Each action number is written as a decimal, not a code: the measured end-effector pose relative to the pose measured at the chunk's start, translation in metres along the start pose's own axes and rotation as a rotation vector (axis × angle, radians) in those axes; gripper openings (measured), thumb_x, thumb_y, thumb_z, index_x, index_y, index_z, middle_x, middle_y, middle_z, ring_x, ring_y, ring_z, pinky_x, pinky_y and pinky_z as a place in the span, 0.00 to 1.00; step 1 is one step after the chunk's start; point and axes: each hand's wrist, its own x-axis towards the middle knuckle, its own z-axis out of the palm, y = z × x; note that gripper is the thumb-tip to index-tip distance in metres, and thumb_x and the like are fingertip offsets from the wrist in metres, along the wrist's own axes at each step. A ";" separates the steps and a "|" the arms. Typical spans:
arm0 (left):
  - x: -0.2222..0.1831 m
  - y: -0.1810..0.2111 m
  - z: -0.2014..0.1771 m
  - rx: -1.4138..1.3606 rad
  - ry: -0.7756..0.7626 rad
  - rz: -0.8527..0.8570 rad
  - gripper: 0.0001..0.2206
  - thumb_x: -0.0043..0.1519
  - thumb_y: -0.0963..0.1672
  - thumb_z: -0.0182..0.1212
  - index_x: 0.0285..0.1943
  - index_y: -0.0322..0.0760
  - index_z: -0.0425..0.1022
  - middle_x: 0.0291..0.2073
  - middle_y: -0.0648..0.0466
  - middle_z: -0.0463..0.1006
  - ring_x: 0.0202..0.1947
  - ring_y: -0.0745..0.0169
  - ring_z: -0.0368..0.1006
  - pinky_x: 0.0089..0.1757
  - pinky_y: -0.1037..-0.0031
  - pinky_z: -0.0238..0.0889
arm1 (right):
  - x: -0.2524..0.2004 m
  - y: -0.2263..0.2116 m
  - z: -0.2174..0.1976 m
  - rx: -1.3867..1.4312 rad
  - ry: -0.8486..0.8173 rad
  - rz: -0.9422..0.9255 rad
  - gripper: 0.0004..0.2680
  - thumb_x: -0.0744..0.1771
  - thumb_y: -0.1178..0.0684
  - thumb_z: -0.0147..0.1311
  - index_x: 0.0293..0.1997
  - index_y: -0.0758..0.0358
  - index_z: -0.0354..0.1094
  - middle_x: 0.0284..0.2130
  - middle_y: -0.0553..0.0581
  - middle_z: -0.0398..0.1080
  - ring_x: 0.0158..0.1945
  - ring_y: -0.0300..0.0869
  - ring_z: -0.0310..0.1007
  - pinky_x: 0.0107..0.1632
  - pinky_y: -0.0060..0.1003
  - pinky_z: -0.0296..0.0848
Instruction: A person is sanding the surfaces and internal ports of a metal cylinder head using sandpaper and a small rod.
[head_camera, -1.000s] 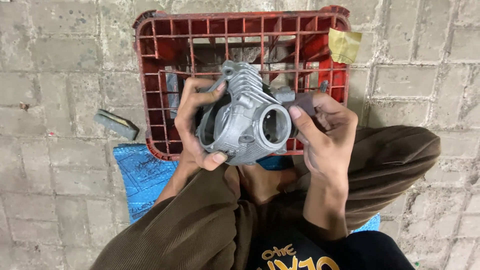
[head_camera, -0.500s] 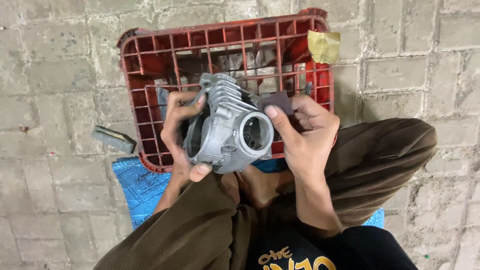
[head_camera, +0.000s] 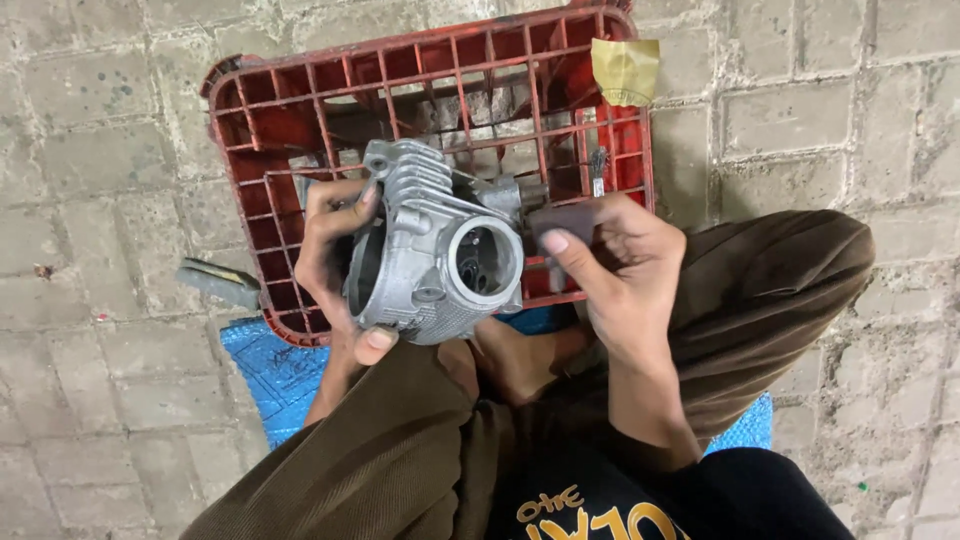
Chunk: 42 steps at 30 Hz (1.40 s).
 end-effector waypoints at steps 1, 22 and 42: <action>0.000 -0.001 0.000 0.003 -0.004 0.004 0.46 0.43 0.68 0.57 0.53 0.28 0.74 0.46 0.39 0.72 0.45 0.53 0.68 0.45 0.68 0.61 | 0.001 -0.002 0.003 0.019 -0.033 0.009 0.02 0.66 0.65 0.61 0.39 0.74 0.72 0.21 0.60 0.70 0.20 0.38 0.71 0.28 0.32 0.74; -0.001 -0.002 0.000 0.037 0.015 -0.005 0.45 0.43 0.69 0.56 0.51 0.29 0.73 0.44 0.39 0.71 0.44 0.52 0.67 0.45 0.66 0.61 | 0.002 0.008 0.003 -0.028 0.105 -0.162 0.04 0.70 0.66 0.53 0.49 0.76 0.66 0.33 0.68 0.74 0.29 0.44 0.76 0.32 0.35 0.75; -0.002 -0.007 0.000 0.070 -0.016 0.041 0.46 0.44 0.70 0.54 0.53 0.30 0.70 0.44 0.39 0.70 0.46 0.52 0.66 0.46 0.65 0.60 | -0.004 0.033 -0.001 0.010 0.055 -0.254 0.05 0.69 0.64 0.55 0.45 0.79 0.69 0.32 0.67 0.71 0.37 0.46 0.71 0.44 0.41 0.73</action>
